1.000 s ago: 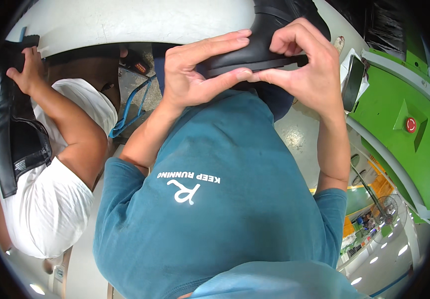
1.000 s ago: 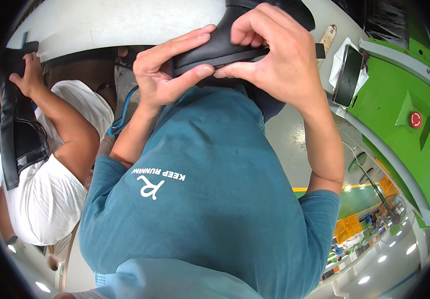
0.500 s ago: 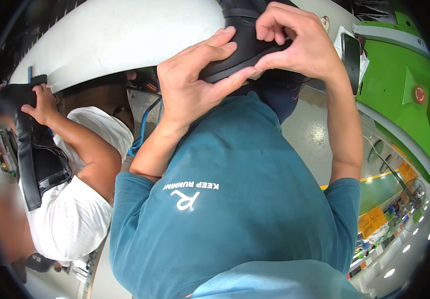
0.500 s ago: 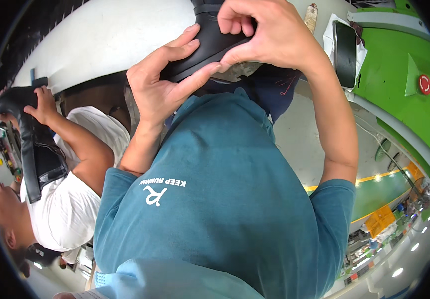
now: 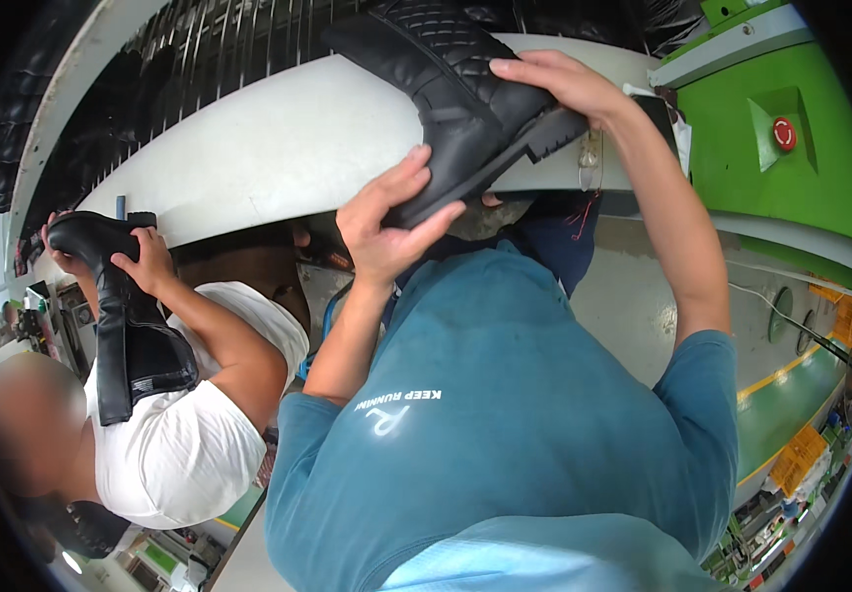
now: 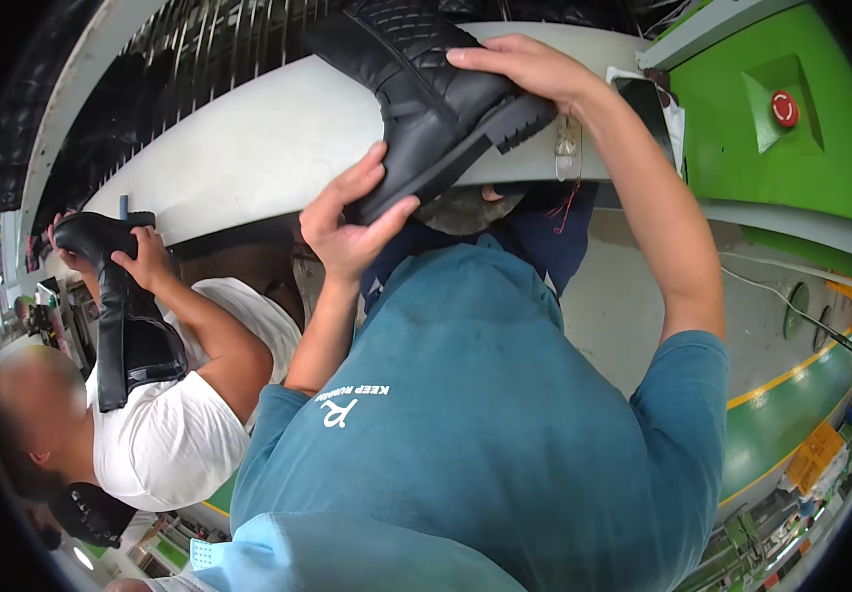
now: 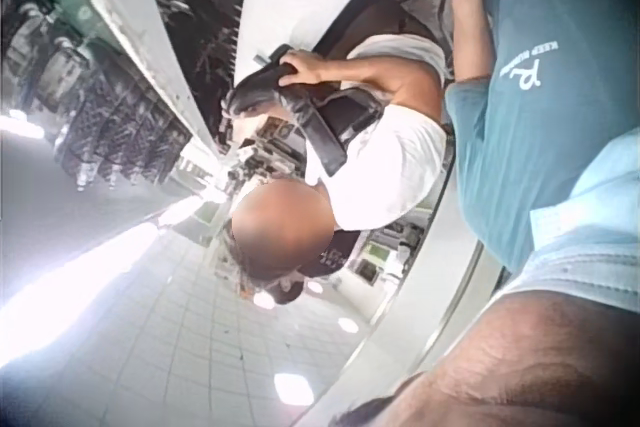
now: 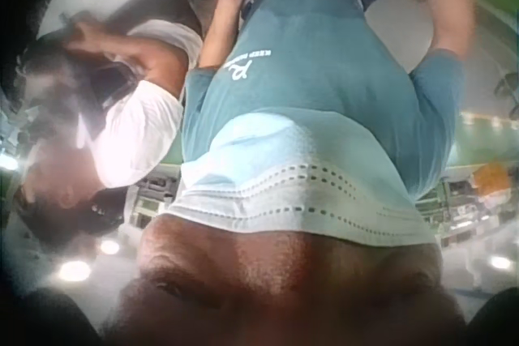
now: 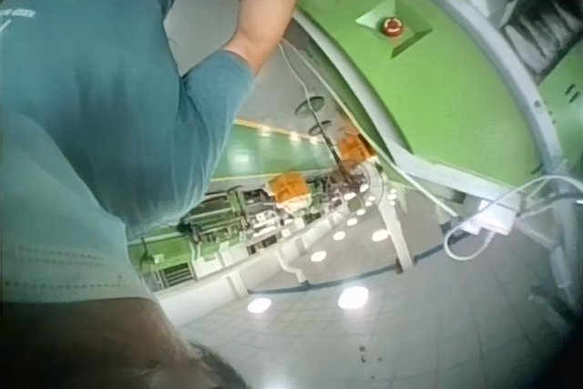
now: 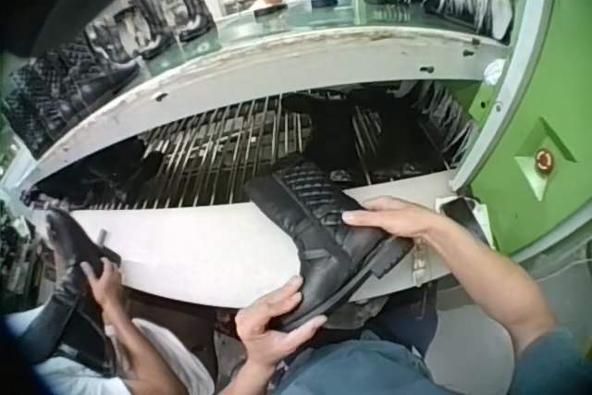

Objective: Inspecting and assembling black boots on a conveyor belt in a shoe factory.

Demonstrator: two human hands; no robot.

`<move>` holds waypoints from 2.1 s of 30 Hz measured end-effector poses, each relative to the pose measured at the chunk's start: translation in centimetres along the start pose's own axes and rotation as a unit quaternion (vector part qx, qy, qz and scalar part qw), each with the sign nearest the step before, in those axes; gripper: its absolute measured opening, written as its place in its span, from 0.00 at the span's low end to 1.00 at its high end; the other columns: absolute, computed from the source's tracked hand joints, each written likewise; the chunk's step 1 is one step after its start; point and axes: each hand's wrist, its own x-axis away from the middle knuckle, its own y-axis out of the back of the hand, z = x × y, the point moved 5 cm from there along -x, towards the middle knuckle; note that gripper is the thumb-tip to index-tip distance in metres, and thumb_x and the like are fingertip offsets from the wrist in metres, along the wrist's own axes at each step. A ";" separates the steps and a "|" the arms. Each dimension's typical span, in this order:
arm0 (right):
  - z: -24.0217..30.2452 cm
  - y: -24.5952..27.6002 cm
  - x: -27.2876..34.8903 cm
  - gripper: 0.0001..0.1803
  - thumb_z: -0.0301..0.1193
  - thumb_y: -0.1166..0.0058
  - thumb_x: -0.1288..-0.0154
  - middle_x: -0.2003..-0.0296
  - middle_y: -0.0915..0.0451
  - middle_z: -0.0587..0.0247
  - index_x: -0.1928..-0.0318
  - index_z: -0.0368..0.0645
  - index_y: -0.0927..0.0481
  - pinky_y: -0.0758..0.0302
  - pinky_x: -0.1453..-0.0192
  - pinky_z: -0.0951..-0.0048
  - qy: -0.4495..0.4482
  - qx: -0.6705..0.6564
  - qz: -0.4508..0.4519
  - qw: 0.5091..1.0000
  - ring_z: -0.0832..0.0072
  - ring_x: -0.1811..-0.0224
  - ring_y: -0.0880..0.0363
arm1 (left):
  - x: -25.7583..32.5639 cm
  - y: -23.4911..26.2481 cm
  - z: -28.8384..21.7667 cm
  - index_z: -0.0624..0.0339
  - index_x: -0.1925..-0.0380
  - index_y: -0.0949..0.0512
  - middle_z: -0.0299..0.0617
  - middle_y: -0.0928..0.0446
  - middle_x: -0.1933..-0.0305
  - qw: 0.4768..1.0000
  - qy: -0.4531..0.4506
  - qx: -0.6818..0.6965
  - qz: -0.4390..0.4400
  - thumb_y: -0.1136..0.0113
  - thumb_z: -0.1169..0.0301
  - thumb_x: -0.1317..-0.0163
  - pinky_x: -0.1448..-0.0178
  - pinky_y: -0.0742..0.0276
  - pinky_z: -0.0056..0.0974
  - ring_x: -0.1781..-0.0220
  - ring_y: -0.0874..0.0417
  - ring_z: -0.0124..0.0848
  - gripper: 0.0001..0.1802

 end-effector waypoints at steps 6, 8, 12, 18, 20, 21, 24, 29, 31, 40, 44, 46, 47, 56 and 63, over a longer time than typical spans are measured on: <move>12.5 -1.1 9.2 0.23 0.41 0.25 0.27 0.58 0.13 0.67 0.44 0.36 0.14 0.21 0.48 0.73 0.256 0.296 -0.150 0.908 0.79 0.56 0.16 | -3.5 1.2 -6.8 0.60 0.56 0.11 0.59 0.12 0.36 0.990 -0.119 -0.078 -0.001 0.08 0.71 0.53 0.25 0.17 0.58 0.28 0.14 0.59 0.25; 18.3 -3.2 12.2 0.26 0.40 0.21 0.34 0.59 0.12 0.56 0.43 0.38 0.14 0.18 0.52 0.65 0.455 0.423 -0.198 0.758 0.63 0.59 0.12 | -8.6 2.6 -11.3 0.51 0.42 0.14 0.58 0.16 0.30 0.953 -0.244 -0.176 -0.038 0.06 0.64 0.55 0.15 0.31 0.64 0.19 0.25 0.63 0.37; 20.3 -4.7 12.0 0.26 0.41 0.21 0.38 0.56 0.10 0.52 0.45 0.39 0.12 0.15 0.52 0.56 0.417 0.504 -0.136 0.744 0.51 0.56 0.10 | -18.3 1.8 -15.3 0.57 0.31 0.19 0.49 0.17 0.27 0.900 -0.312 -0.295 0.081 0.05 0.53 0.61 0.19 0.26 0.54 0.21 0.22 0.55 0.54; 15.2 3.2 10.8 0.30 0.47 0.40 0.16 0.33 0.14 0.54 0.25 0.41 0.22 0.21 0.24 0.59 0.435 0.085 -0.179 0.878 0.66 0.28 0.17 | -19.5 1.4 -10.9 0.62 0.44 0.14 0.46 0.09 0.59 0.880 -0.168 -0.366 0.253 0.13 0.42 0.51 0.57 0.12 0.42 0.61 0.06 0.45 0.42; 11.8 3.9 9.3 0.39 0.58 0.58 0.10 0.31 0.16 0.47 0.23 0.36 0.28 0.25 0.22 0.59 0.494 0.006 -0.208 0.844 0.61 0.30 0.16 | -19.4 1.7 -10.2 0.60 0.50 0.13 0.43 0.11 0.66 0.893 -0.168 -0.349 0.228 0.17 0.36 0.48 0.64 0.15 0.43 0.68 0.08 0.43 0.41; 10.1 3.1 8.2 0.40 0.60 0.58 0.11 0.34 0.15 0.45 0.25 0.34 0.26 0.22 0.26 0.62 0.504 -0.068 -0.218 0.833 0.61 0.34 0.13 | -19.5 1.6 -10.4 0.61 0.50 0.13 0.43 0.11 0.66 0.892 -0.172 -0.348 0.232 0.17 0.36 0.48 0.64 0.15 0.43 0.68 0.08 0.43 0.41; 8.9 -0.8 6.2 0.46 0.63 0.76 0.10 0.23 0.25 0.41 0.18 0.34 0.36 0.33 0.14 0.54 0.449 -0.147 -0.169 0.865 0.56 0.21 0.24 | -19.5 0.9 -11.3 0.62 0.50 0.14 0.42 0.12 0.67 0.889 -0.195 -0.341 0.233 0.17 0.37 0.48 0.65 0.16 0.42 0.69 0.09 0.42 0.41; 9.8 -3.9 5.5 0.40 0.59 0.65 0.09 0.35 0.17 0.48 0.24 0.34 0.27 0.25 0.22 0.63 0.466 -0.252 -0.112 0.841 0.65 0.30 0.19 | -19.0 -0.5 -12.6 0.62 0.48 0.13 0.47 0.09 0.62 0.873 -0.166 -0.380 0.256 0.12 0.42 0.52 0.59 0.12 0.42 0.64 0.06 0.45 0.41; 10.1 -4.2 6.0 0.38 0.57 0.63 0.09 0.39 0.15 0.49 0.26 0.34 0.25 0.23 0.24 0.63 0.463 -0.252 -0.129 0.840 0.66 0.34 0.17 | -18.7 -0.6 -12.7 0.63 0.48 0.13 0.47 0.09 0.61 0.873 -0.180 -0.376 0.254 0.11 0.42 0.53 0.59 0.12 0.42 0.64 0.06 0.45 0.42; 9.2 -3.0 6.7 0.27 0.46 0.55 0.14 0.42 0.14 0.51 0.33 0.37 0.21 0.21 0.30 0.65 0.453 -0.260 -0.183 0.833 0.70 0.41 0.16 | -19.0 -1.7 -13.2 0.63 0.51 0.13 0.46 0.10 0.63 0.883 -0.199 -0.355 0.235 0.10 0.43 0.55 0.61 0.12 0.41 0.67 0.07 0.43 0.41; 9.0 -2.2 6.6 0.21 0.40 0.51 0.17 0.45 0.14 0.54 0.38 0.37 0.19 0.22 0.34 0.67 0.486 -0.226 -0.206 0.818 0.72 0.45 0.17 | -19.3 -1.7 -13.3 0.63 0.51 0.13 0.45 0.10 0.63 0.887 -0.192 -0.345 0.239 0.10 0.44 0.56 0.61 0.13 0.40 0.68 0.08 0.43 0.41; 9.1 -2.2 6.8 0.19 0.35 0.51 0.21 0.48 0.15 0.55 0.41 0.36 0.19 0.23 0.35 0.68 0.501 -0.179 -0.203 0.822 0.71 0.46 0.17 | -18.9 -1.4 -13.2 0.63 0.51 0.13 0.45 0.10 0.64 0.886 -0.185 -0.351 0.243 0.10 0.44 0.57 0.61 0.13 0.40 0.68 0.08 0.42 0.40; 9.1 -2.2 7.0 0.18 0.34 0.52 0.21 0.48 0.15 0.55 0.41 0.35 0.19 0.23 0.34 0.67 0.510 -0.174 -0.202 0.818 0.71 0.46 0.17 | -18.6 -1.4 -13.2 0.63 0.51 0.12 0.44 0.11 0.65 0.885 -0.181 -0.351 0.246 0.10 0.45 0.57 0.61 0.13 0.40 0.69 0.08 0.42 0.40; 6.3 -3.8 9.3 0.27 0.50 0.54 0.15 0.47 0.19 0.44 0.44 0.35 0.23 0.18 0.39 0.56 0.605 -0.187 -0.188 0.751 0.60 0.48 0.17 | -13.7 -0.5 -14.8 0.68 0.52 0.11 0.47 0.08 0.64 0.912 -0.162 -0.329 0.184 0.09 0.47 0.60 0.58 0.11 0.38 0.64 0.05 0.41 0.42; 5.6 -5.3 10.2 0.29 0.53 0.53 0.15 0.48 0.19 0.42 0.45 0.34 0.23 0.16 0.44 0.57 0.654 -0.177 -0.181 0.713 0.58 0.48 0.18 | -11.3 0.6 -13.9 0.65 0.52 0.09 0.43 0.08 0.61 0.921 -0.176 -0.302 0.171 0.18 0.46 0.48 0.65 0.20 0.32 0.62 0.05 0.37 0.34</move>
